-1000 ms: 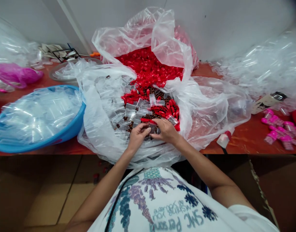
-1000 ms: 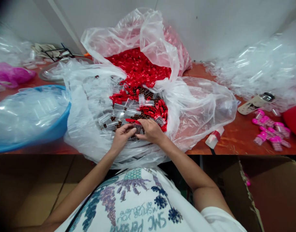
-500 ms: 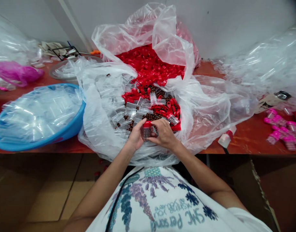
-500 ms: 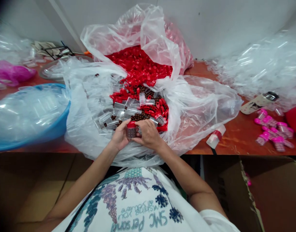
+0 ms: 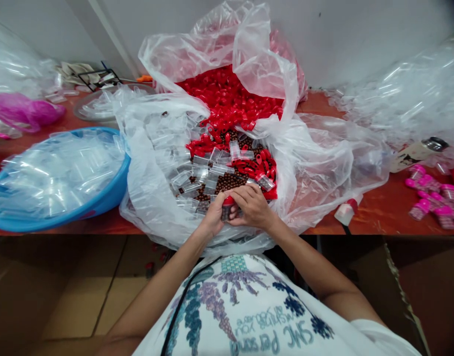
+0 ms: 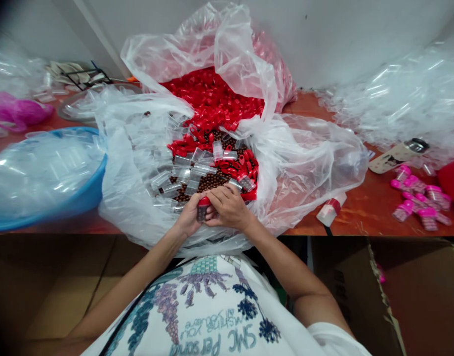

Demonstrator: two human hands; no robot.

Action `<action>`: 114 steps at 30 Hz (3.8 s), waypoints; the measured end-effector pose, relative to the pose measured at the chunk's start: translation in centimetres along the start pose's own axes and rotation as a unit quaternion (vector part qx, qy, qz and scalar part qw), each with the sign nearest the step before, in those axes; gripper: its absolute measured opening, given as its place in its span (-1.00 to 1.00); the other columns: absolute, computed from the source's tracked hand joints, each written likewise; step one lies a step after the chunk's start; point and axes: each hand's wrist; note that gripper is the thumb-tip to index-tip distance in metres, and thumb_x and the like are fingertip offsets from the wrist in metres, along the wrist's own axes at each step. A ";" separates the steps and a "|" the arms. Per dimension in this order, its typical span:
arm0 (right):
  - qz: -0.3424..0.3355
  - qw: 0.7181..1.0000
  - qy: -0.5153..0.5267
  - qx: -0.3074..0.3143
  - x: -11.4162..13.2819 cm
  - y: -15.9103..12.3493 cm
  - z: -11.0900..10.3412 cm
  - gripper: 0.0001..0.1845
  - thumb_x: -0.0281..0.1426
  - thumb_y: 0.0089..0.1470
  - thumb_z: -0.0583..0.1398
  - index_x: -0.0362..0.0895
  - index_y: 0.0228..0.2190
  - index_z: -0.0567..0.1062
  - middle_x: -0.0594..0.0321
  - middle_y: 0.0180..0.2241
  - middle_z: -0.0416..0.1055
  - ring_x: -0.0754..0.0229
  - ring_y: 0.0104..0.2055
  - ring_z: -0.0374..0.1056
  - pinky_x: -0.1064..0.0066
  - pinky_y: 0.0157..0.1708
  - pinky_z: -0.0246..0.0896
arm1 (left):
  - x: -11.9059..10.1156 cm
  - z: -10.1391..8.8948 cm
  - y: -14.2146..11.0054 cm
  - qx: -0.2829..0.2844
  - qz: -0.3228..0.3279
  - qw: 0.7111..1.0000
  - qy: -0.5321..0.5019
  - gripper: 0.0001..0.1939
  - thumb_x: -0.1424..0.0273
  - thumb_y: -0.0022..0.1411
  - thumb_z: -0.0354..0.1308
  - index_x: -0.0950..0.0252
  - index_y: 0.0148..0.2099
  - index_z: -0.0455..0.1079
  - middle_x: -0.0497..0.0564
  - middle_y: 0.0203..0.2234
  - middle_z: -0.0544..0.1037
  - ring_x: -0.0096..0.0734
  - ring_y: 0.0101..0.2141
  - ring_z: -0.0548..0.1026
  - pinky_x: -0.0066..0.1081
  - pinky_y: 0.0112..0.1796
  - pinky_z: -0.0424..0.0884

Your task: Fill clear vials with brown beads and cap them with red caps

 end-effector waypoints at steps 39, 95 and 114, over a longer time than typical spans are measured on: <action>0.121 0.989 -0.060 0.053 -4.5 -0.8 -1.1 -0.75 -0.49 0.15 0.09 -0.06 -0.20 0.53 0.21 -0.06 0.45 0.03 0.09 0.17 0.13 0.06 0.06 | -3.7 -3.4 6.4 -0.195 0.128 0.679 0.696 -0.81 0.27 -0.10 0.33 0.24 -0.44 0.44 0.02 -0.55 0.50 -0.28 -0.47 0.39 -0.38 -0.43 0.14; 0.248 0.967 0.057 -0.018 -6.3 4.3 -1.6 -0.70 -0.37 0.13 0.14 -0.11 -0.08 0.46 0.08 -0.12 0.42 0.03 -0.07 0.25 0.15 0.00 0.12 | -3.5 -2.5 -0.3 -0.092 0.081 0.990 0.071 -0.53 0.45 -0.18 0.40 0.37 -0.13 0.49 0.07 -0.25 0.57 -0.40 -0.33 0.52 -0.38 -0.25 0.47; 0.384 0.733 0.521 -0.209 -1.9 4.5 -2.3 -0.51 -0.16 0.00 0.23 -0.01 -0.06 0.25 0.33 -0.31 0.42 0.28 -0.36 0.40 0.45 -0.41 0.38 | -1.8 -2.1 0.0 -0.029 0.067 0.991 0.114 -0.53 0.38 -0.17 0.41 0.33 -0.12 0.51 0.04 -0.30 0.59 -0.37 -0.35 0.51 -0.32 -0.25 0.46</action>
Point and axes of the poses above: each hand's wrist, its own y-axis towards the middle knuckle, its own z-axis out of the palm, x = y × z
